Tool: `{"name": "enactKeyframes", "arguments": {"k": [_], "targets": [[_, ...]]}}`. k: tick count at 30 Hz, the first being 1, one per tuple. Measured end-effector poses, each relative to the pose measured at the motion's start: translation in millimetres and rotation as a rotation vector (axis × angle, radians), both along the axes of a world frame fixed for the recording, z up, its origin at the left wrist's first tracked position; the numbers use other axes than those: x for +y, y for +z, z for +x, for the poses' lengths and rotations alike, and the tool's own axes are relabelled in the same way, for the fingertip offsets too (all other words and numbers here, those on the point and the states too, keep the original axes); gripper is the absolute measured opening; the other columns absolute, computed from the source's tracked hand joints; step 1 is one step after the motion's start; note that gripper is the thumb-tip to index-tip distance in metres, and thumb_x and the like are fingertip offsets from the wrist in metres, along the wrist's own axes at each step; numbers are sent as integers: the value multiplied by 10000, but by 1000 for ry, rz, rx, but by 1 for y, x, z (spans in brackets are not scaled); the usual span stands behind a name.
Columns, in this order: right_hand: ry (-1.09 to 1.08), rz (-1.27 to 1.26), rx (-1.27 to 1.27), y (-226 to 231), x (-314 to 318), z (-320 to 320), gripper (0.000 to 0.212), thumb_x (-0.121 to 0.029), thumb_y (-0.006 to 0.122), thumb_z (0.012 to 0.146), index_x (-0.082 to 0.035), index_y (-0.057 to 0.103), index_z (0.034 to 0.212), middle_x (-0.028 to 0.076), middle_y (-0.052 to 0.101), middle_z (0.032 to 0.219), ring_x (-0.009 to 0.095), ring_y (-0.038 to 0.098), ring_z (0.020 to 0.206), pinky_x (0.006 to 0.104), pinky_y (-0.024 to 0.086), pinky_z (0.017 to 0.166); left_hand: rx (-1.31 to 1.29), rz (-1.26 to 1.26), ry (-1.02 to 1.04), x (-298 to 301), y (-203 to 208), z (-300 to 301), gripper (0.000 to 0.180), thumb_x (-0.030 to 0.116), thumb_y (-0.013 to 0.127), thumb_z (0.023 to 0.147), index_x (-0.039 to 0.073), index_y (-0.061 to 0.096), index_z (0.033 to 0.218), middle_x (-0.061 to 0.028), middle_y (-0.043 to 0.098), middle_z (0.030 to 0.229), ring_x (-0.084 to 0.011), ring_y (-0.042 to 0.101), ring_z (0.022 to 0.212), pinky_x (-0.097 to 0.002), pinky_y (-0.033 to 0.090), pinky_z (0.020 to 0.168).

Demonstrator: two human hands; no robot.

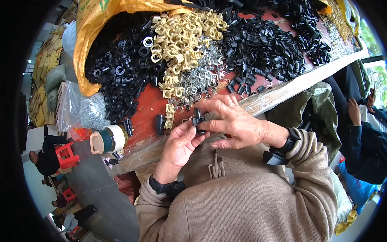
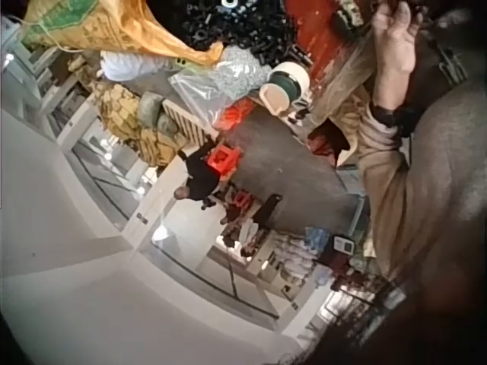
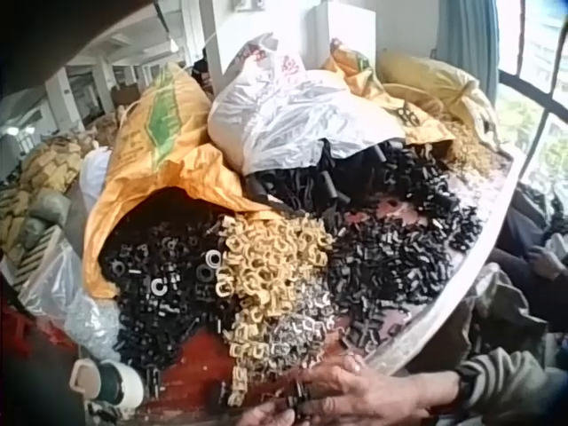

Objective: The person assembles components by hand, picking up a black plastic housing, inserting a small metal clip and a beige plastic part, and then setting the finished piece down.

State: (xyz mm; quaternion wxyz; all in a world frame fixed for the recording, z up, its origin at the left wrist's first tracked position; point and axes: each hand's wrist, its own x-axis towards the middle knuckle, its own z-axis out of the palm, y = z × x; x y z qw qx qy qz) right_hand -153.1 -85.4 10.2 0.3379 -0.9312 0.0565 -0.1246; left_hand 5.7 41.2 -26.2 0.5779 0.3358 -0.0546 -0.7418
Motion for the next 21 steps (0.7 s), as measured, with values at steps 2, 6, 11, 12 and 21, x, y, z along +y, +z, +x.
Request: {"name": "enactKeyframes", "arguments": {"k": [2, 6, 11, 12, 21], "targets": [[-93, 24, -39, -4, -11, -1, 407, -242, 648, 667, -85, 537, 1025, 132, 397, 1153, 287, 396, 1030, 409, 310, 841, -7, 4, 6, -1, 1, 3, 226, 96, 505, 828, 18, 506, 1040, -99, 571, 963, -182, 575, 853, -231, 475, 734], [-360, -97, -51, -21, -49, 3, 355, -186, 622, 695, -61, 530, 1014, 125, 466, 1039, 268, 465, 937, 357, 383, 779, -21, 3, 30, -1, -2, 7, 164, 87, 496, 831, 31, 519, 984, -121, 566, 972, -196, 576, 852, -240, 478, 734], [-356, -421, 87, -42, -57, 20, 323, -132, 606, 690, -53, 515, 989, 99, 500, 960, 259, 505, 834, 326, 429, 673, 7, 36, 63, -3, -4, 5, 101, 77, 492, 832, 49, 520, 924, -135, 565, 972, -210, 578, 848, -249, 483, 727], [-356, -420, 86, -45, -58, 23, 323, -132, 606, 690, -53, 515, 989, 99, 500, 960, 259, 505, 834, 326, 429, 673, 13, 36, 65, -3, -4, 5, 95, 76, 493, 831, 52, 518, 919, -136, 565, 972, -213, 578, 847, -251, 484, 724], [-457, 207, -77, -50, -64, 26, 119, -141, 565, 760, -27, 553, 795, 31, 521, 644, 144, 490, 515, 253, 411, 483, 19, 37, 87, -1, -3, 6, 106, 80, 498, 829, 56, 518, 930, -136, 566, 970, -214, 578, 846, -252, 486, 719]]}}
